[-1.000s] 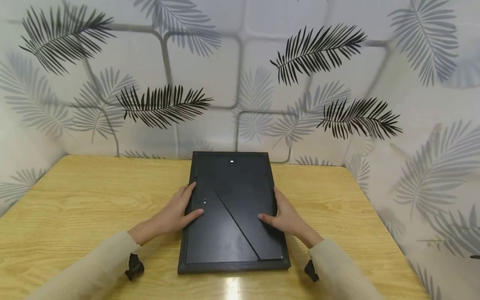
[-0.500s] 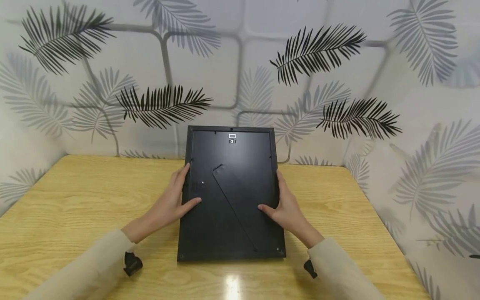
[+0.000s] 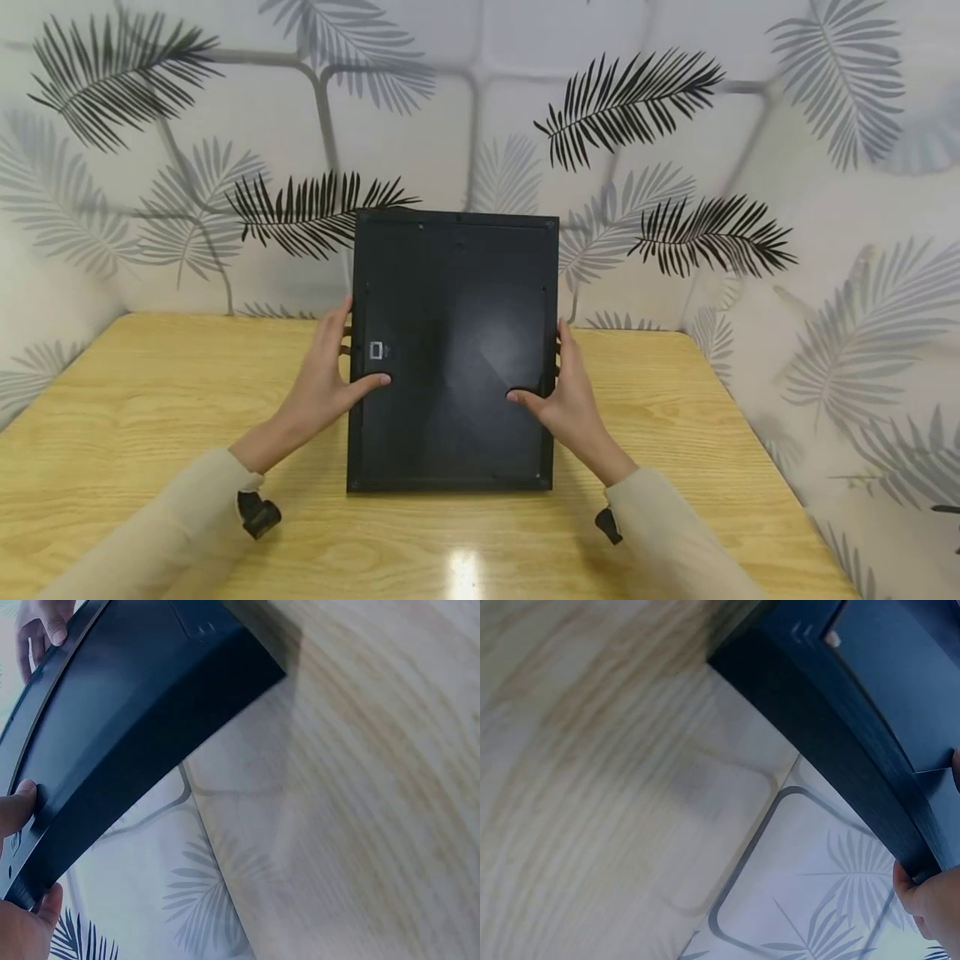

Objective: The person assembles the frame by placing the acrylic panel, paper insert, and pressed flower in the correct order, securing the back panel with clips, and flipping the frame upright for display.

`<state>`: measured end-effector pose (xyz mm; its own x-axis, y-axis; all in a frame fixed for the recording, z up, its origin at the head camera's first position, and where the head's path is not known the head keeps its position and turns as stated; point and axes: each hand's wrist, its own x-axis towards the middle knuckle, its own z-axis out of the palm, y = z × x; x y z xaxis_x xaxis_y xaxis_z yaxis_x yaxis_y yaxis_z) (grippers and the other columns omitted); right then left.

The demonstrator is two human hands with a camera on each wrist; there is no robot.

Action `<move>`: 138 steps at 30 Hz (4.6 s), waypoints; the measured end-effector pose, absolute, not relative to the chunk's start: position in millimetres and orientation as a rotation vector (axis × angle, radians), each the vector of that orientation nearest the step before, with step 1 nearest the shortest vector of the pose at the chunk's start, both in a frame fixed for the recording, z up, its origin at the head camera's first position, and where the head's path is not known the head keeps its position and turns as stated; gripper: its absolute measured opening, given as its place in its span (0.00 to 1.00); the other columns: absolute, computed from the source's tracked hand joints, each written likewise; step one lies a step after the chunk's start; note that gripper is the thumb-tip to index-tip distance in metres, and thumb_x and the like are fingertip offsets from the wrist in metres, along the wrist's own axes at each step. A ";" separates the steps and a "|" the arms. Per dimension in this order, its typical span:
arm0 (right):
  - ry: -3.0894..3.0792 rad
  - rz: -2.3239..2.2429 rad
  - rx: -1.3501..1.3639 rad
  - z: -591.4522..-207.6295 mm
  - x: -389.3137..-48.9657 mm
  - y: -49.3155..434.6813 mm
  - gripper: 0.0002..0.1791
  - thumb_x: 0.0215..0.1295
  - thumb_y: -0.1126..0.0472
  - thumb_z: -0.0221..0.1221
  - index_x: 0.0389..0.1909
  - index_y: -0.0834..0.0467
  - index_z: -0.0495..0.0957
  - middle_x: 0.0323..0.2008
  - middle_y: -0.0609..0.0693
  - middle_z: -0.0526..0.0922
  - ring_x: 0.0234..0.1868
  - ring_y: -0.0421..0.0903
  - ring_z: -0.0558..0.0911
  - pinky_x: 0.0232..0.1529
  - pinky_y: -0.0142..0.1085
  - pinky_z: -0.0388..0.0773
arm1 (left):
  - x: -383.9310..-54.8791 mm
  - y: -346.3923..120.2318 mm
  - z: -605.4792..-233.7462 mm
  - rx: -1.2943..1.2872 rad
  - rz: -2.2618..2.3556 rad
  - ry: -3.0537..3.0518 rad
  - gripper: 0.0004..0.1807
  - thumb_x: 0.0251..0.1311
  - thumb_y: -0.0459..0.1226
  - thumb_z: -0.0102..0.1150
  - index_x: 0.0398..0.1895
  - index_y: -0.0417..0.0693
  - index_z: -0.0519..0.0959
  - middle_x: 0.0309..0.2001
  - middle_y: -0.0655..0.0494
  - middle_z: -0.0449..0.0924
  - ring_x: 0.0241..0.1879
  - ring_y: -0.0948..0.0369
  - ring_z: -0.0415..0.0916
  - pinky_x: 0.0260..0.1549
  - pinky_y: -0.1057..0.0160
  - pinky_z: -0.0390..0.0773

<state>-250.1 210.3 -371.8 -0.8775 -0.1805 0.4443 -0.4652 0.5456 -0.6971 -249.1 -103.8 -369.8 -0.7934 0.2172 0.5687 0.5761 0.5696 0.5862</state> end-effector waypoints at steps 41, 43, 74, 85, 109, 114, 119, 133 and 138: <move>-2.176 0.995 0.722 -365.1 -272.2 187.9 0.65 0.35 0.68 0.74 0.70 0.60 0.37 0.62 0.64 0.51 0.60 0.55 0.57 0.54 0.49 0.65 | -258.6 -121.5 -353.0 -0.705 -1.058 -2.128 0.56 0.48 0.32 0.66 0.73 0.53 0.36 0.68 0.47 0.55 0.48 0.51 0.71 0.39 0.54 0.78; -2.180 1.009 0.726 -363.7 -270.9 189.4 0.65 0.35 0.69 0.73 0.70 0.60 0.37 0.62 0.64 0.52 0.59 0.57 0.59 0.50 0.49 0.68 | -259.2 -121.5 -353.2 -0.705 -1.056 -2.130 0.56 0.49 0.33 0.66 0.73 0.53 0.35 0.67 0.46 0.55 0.49 0.51 0.71 0.39 0.54 0.78; -2.345 0.998 0.829 -371.8 -228.7 162.7 0.39 0.49 0.67 0.66 0.61 0.65 0.57 0.56 0.58 0.65 0.57 0.51 0.66 0.52 0.46 0.68 | -259.1 -122.5 -353.0 -0.692 -1.063 -2.128 0.56 0.48 0.33 0.66 0.73 0.53 0.37 0.63 0.45 0.61 0.45 0.52 0.72 0.37 0.55 0.79; -2.382 0.971 0.739 -371.3 -232.3 153.4 0.34 0.51 0.66 0.65 0.59 0.65 0.60 0.48 0.57 0.70 0.44 0.49 0.70 0.44 0.42 0.71 | -259.0 -121.8 -353.8 -0.701 -1.072 -2.122 0.56 0.48 0.33 0.67 0.73 0.53 0.37 0.64 0.46 0.60 0.46 0.52 0.73 0.37 0.55 0.79; -2.391 1.216 0.889 -356.4 -211.4 154.7 0.19 0.57 0.66 0.61 0.49 0.61 0.69 0.32 0.51 0.79 0.26 0.37 0.74 0.25 0.28 0.73 | -253.4 -120.6 -356.5 -0.694 -1.042 -2.119 0.55 0.48 0.33 0.66 0.73 0.53 0.37 0.67 0.46 0.57 0.45 0.52 0.71 0.37 0.54 0.79; -2.389 1.338 0.933 -353.5 -203.0 156.4 0.18 0.58 0.66 0.59 0.49 0.61 0.68 0.31 0.51 0.79 0.28 0.38 0.76 0.27 0.29 0.76 | -251.8 -120.1 -356.9 -0.687 -1.032 -2.113 0.56 0.48 0.33 0.66 0.73 0.52 0.37 0.67 0.46 0.56 0.45 0.52 0.71 0.38 0.54 0.79; -2.407 1.421 0.917 -350.7 -193.9 156.4 0.18 0.58 0.67 0.59 0.49 0.59 0.68 0.31 0.50 0.79 0.29 0.39 0.76 0.30 0.30 0.77 | -250.8 -120.3 -358.9 -0.682 -1.029 -2.098 0.56 0.46 0.33 0.68 0.72 0.51 0.39 0.61 0.43 0.62 0.44 0.53 0.70 0.38 0.55 0.79; -2.333 1.469 1.007 -358.0 -176.4 153.7 0.18 0.58 0.69 0.59 0.49 0.61 0.67 0.31 0.52 0.79 0.27 0.38 0.74 0.27 0.30 0.75 | -248.2 -118.6 -365.4 -0.751 -0.984 -1.979 0.57 0.43 0.28 0.67 0.72 0.50 0.40 0.54 0.40 0.65 0.42 0.51 0.73 0.39 0.52 0.79; -2.347 1.470 0.985 -364.2 -172.7 152.7 0.18 0.58 0.69 0.59 0.49 0.61 0.67 0.31 0.51 0.77 0.29 0.37 0.73 0.28 0.30 0.75 | -248.1 -118.1 -366.5 -0.796 -0.977 -1.956 0.57 0.43 0.26 0.66 0.72 0.48 0.40 0.64 0.42 0.58 0.48 0.51 0.72 0.40 0.52 0.78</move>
